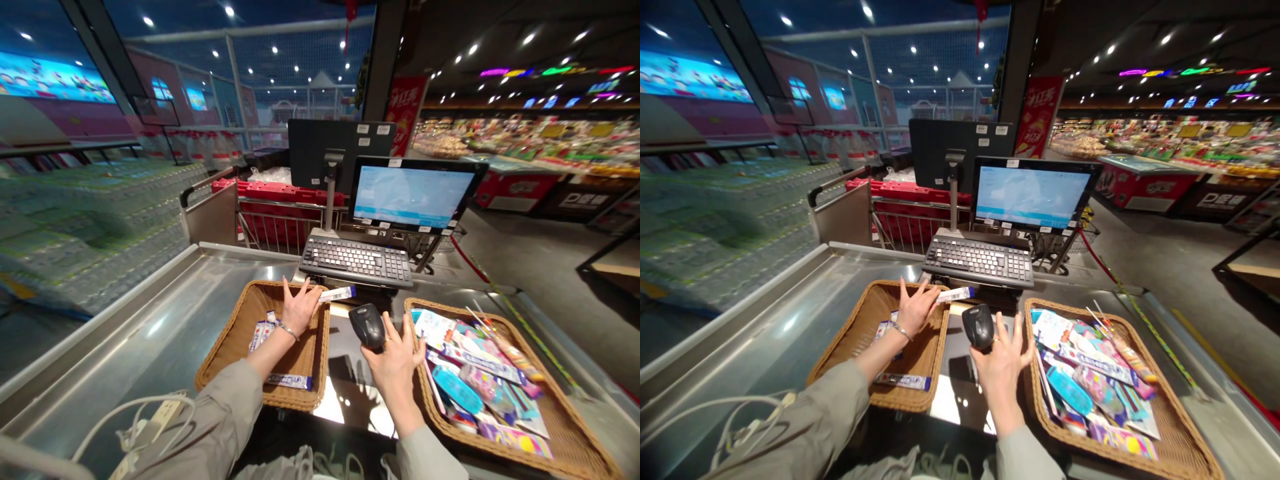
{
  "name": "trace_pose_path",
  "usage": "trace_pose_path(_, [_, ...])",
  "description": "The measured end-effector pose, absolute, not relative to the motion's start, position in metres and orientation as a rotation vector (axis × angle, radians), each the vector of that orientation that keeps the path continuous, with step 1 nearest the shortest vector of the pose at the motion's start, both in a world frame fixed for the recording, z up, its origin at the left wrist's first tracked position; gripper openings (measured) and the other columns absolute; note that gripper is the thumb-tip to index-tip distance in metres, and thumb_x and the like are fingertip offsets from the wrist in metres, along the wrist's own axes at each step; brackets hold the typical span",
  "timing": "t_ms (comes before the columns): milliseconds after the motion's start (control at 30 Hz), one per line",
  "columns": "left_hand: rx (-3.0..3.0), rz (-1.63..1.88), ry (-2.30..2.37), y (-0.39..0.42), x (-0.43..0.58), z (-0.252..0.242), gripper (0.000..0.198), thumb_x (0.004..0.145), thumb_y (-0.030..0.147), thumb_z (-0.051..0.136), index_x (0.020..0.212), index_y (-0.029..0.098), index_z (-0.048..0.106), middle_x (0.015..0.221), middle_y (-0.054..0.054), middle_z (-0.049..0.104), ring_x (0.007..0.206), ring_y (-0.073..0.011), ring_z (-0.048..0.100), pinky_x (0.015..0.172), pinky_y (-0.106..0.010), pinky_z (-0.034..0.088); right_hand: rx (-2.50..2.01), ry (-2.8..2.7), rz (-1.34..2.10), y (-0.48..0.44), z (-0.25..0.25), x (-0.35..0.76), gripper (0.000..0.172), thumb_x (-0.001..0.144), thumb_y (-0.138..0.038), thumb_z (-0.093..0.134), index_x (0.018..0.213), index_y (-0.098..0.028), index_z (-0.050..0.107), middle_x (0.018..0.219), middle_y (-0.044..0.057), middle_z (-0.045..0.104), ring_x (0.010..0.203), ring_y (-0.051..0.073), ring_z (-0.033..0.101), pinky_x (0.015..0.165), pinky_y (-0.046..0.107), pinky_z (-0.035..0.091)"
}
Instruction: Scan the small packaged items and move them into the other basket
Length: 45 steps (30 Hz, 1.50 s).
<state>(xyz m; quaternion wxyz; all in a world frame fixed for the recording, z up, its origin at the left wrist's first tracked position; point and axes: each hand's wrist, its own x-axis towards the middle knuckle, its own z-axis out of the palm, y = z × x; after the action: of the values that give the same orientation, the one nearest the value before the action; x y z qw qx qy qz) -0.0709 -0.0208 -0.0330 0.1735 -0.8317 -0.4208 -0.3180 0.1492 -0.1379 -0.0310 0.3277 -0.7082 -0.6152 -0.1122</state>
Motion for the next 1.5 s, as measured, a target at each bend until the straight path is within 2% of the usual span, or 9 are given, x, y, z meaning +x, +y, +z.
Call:
trace_pose_path(333, [-2.388, -0.934, -1.149, -0.021, -0.058, -0.029, 0.029, 0.096, 0.025, 0.049, 0.121, 0.022, 0.062, 0.117, -0.008, 0.071, 0.126, -0.0324, 0.054, 0.109, -0.075, -0.011, -1.862, -1.632, -0.299, -0.145, -0.024, 0.149, 0.026, 0.076, -0.032, 0.057, 0.096, -0.023, 0.070, 0.131, 0.006, 0.061, 0.141, 0.033, 0.025, 0.108, 0.062, 0.013])
trace_pose_path(633, [-2.405, -0.935, -1.147, -0.022, -0.051, -0.027, 0.029, 0.096, 0.024, 0.048, 0.122, 0.022, 0.061, 0.117, -0.009, 0.071, 0.127, -0.0327, 0.052, 0.109, -0.076, -0.011, -1.855, -1.612, -0.292, -0.148, -0.020, 0.150, 0.025, 0.076, -0.031, 0.056, 0.094, -0.022, 0.071, 0.128, 0.008, 0.063, 0.138, 0.035, 0.030, 0.108, 0.061, 0.014])
trace_pose_path(967, [-2.396, -0.932, -1.155, -0.020, -0.046, -0.030, 0.028, 0.096, 0.026, 0.047, 0.121, 0.022, 0.060, 0.116, -0.008, 0.072, 0.127, -0.0322, 0.053, 0.109, -0.075, -0.011, -1.841, -1.629, -0.255, -0.150, -0.019, 0.150, 0.021, 0.076, -0.030, 0.055, 0.086, -0.022, 0.072, 0.126, 0.007, 0.064, 0.140, 0.035, 0.027, 0.108, 0.062, 0.012])
trace_pose_path(1233, [-2.417, -0.946, -1.156, -0.020, -0.045, -0.028, 0.029, 0.095, 0.024, 0.048, 0.121, 0.022, 0.061, 0.117, -0.009, 0.071, 0.128, -0.0315, 0.052, 0.110, -0.075, -0.010, -1.837, -1.627, -0.223, -0.150, -0.020, 0.150, 0.022, 0.076, -0.029, 0.057, 0.092, -0.025, 0.071, 0.126, 0.004, 0.065, 0.141, 0.034, 0.026, 0.108, 0.062, 0.013])
trace_pose_path(1500, [-2.385, -0.974, -1.143, -0.018, -0.040, -0.029, 0.027, 0.096, 0.026, 0.049, 0.119, 0.022, 0.063, 0.116, -0.009, 0.072, 0.126, -0.0318, 0.054, 0.110, -0.075, -0.008, -1.826, -1.644, -0.238, -0.150, -0.023, 0.154, 0.023, 0.076, -0.030, 0.058, 0.093, -0.024, 0.072, 0.127, 0.005, 0.064, 0.140, 0.034, 0.028, 0.109, 0.063, 0.011])
